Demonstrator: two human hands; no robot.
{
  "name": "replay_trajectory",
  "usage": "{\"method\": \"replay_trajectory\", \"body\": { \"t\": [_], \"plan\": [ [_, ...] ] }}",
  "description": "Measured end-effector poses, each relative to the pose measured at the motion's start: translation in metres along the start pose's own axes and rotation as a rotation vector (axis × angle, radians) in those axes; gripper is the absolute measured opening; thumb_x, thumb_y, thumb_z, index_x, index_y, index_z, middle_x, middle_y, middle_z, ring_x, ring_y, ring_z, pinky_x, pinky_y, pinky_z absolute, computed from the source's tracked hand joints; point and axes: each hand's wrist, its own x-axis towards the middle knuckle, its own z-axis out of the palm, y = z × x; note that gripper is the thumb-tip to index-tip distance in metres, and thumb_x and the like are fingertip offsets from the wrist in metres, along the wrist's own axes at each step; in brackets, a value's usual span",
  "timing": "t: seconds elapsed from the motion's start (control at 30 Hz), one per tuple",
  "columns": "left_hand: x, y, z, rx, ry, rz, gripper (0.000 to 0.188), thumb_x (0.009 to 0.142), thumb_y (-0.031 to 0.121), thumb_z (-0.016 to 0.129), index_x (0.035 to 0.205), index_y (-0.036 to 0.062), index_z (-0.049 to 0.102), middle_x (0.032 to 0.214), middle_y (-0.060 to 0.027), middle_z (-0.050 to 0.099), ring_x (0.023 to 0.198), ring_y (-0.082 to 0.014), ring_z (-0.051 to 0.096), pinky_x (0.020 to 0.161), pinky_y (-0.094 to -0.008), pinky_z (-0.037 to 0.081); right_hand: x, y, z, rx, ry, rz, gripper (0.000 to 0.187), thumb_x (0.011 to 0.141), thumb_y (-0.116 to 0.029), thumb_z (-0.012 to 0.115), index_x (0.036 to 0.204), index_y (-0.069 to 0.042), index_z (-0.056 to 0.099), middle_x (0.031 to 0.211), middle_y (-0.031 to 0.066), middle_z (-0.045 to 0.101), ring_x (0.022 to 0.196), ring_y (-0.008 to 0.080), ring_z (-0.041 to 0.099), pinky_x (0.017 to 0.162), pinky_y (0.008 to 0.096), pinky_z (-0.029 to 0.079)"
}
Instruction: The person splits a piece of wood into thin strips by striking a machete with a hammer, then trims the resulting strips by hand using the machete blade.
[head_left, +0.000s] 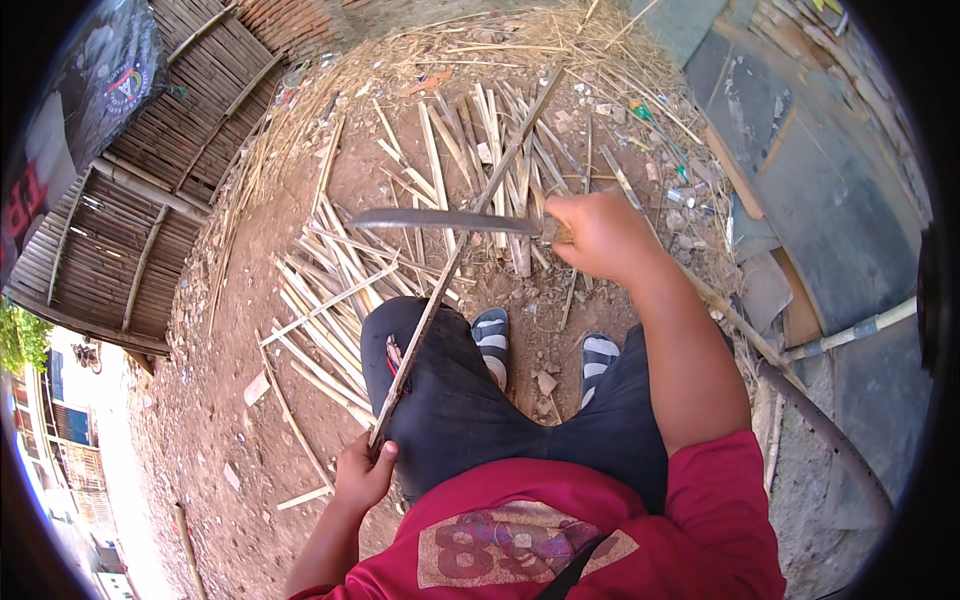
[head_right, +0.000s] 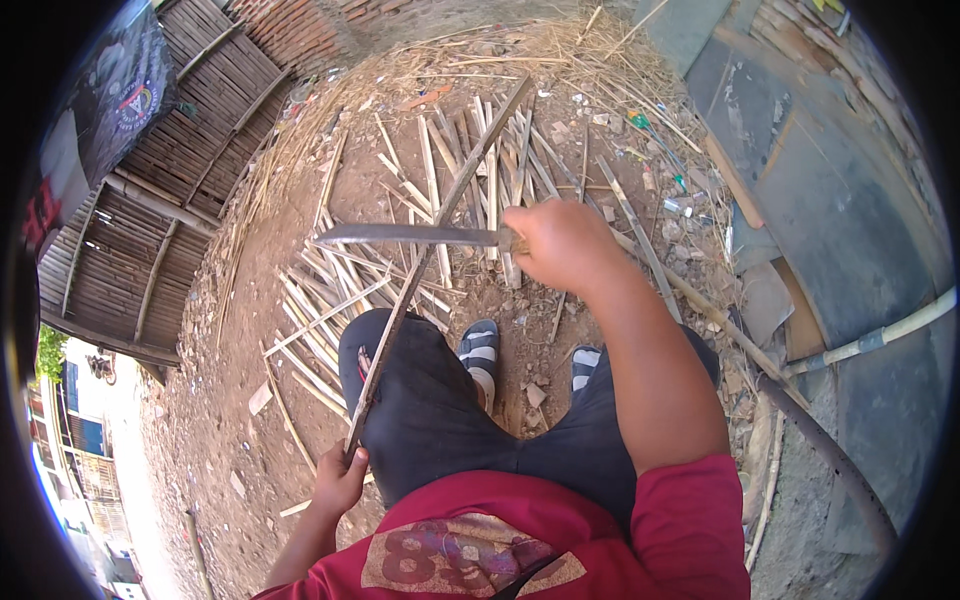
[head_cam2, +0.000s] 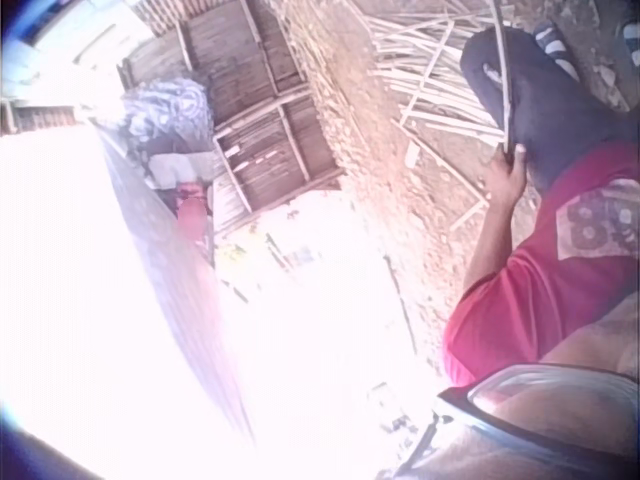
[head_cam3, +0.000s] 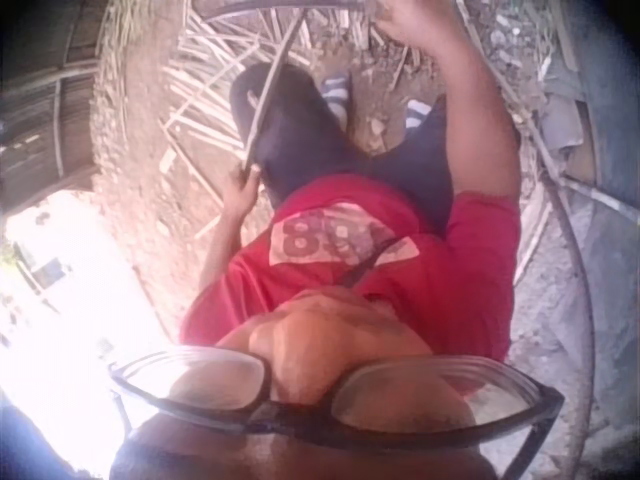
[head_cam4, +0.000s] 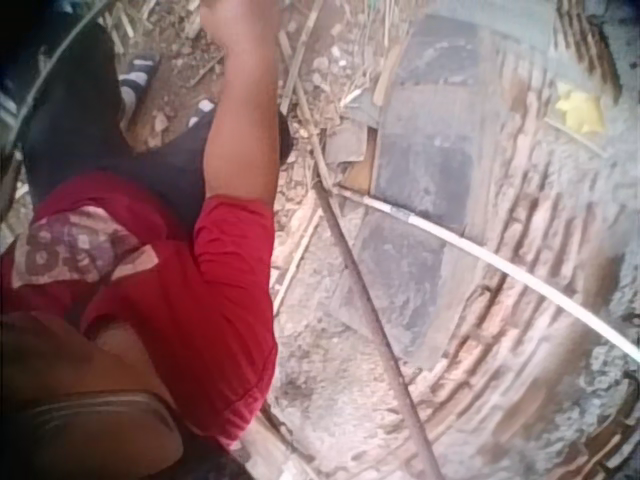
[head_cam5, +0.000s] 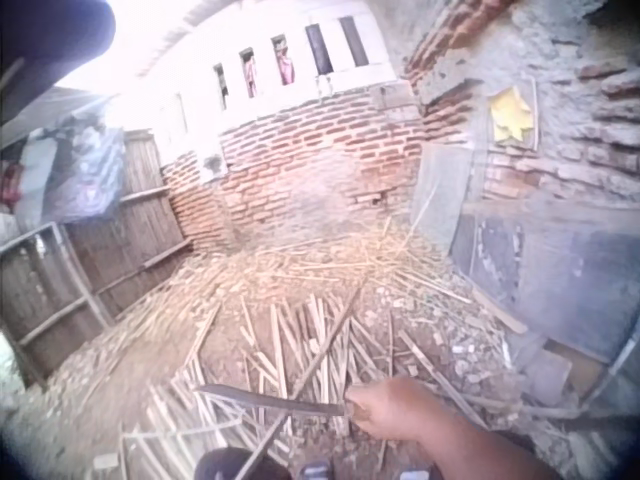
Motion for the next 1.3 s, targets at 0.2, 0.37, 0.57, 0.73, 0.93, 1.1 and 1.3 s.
{"method": "replay_trajectory", "body": {
  "t": [0.2,0.37,0.57,0.73,0.93,1.1,1.3],
  "plan": [
    [-0.005,-0.014,0.004,0.164,0.086,0.119,0.052,0.097,0.051,0.060,0.092,-0.0013,0.059,0.068,-0.0208,0.061,0.065,-0.0421,0.063,0.062,-0.0477,0.049,0.000,-0.027,-0.004,0.031,-0.163,-0.052,0.021,0.079,-0.017,0.074,0.097,-0.010,0.067,0.083,0.0138,0.069,0.086,0.0365,0.069,0.073,0.0481,0.054],
    [-0.002,0.004,0.007,0.194,0.106,0.118,0.052,0.099,0.048,0.058,0.086,-0.0020,0.055,0.070,-0.0240,0.061,0.069,-0.0468,0.063,0.062,-0.0509,0.047,0.002,0.011,0.006,0.056,0.068,0.123,0.019,0.081,-0.019,0.073,0.097,-0.011,0.068,0.084,0.0152,0.070,0.087,0.0359,0.069,0.074,0.0479,0.055],
    [-0.004,-0.003,0.010,0.204,0.137,0.110,0.047,0.096,0.045,0.063,0.089,-0.0007,0.059,0.070,-0.0216,0.063,0.067,-0.0443,0.065,0.061,-0.0487,0.049,-0.001,-0.026,-0.002,0.022,-0.170,-0.069,0.020,0.081,-0.017,0.073,0.098,-0.012,0.067,0.084,0.0143,0.070,0.085,0.0360,0.070,0.073,0.0477,0.055],
    [-0.004,-0.007,0.017,0.207,0.202,0.136,0.044,0.096,0.042,0.065,0.087,-0.0003,0.059,0.069,-0.0214,0.062,0.065,-0.0436,0.064,0.060,-0.0481,0.049,0.006,-0.006,0.001,0.142,-0.166,0.049,0.019,0.081,-0.016,0.073,0.099,-0.010,0.067,0.084,0.0147,0.070,0.085,0.0358,0.070,0.074,0.0476,0.056],
    [0.002,-0.002,0.015,0.200,0.172,0.087,0.044,0.096,0.042,0.065,0.085,-0.0003,0.059,0.066,-0.0211,0.061,0.063,-0.0428,0.064,0.059,-0.0474,0.048,0.002,-0.002,-0.010,0.121,-0.059,0.130,0.020,0.082,-0.015,0.072,0.100,-0.010,0.068,0.086,0.0165,0.071,0.084,0.0364,0.070,0.074,0.0470,0.056],
    [-0.001,-0.004,0.018,0.198,0.196,0.106,0.045,0.095,0.042,0.065,0.084,-0.0003,0.058,0.065,-0.0207,0.061,0.063,-0.0432,0.063,0.059,-0.0475,0.048,-0.003,-0.028,-0.007,-0.001,-0.153,0.006,0.018,0.083,-0.016,0.071,0.100,-0.010,0.068,0.085,0.0172,0.070,0.083,0.0368,0.070,0.073,0.0465,0.056],
    [0.004,-0.004,0.020,0.243,0.213,0.139,0.042,0.095,0.041,0.065,0.088,0.0000,0.061,0.066,-0.0193,0.062,0.063,-0.0411,0.065,0.059,-0.0466,0.049,0.006,0.029,0.005,0.112,0.082,0.251,0.018,0.083,-0.019,0.071,0.098,-0.010,0.068,0.081,0.0170,0.069,0.082,0.0369,0.070,0.073,0.0473,0.055]
  ]
}}
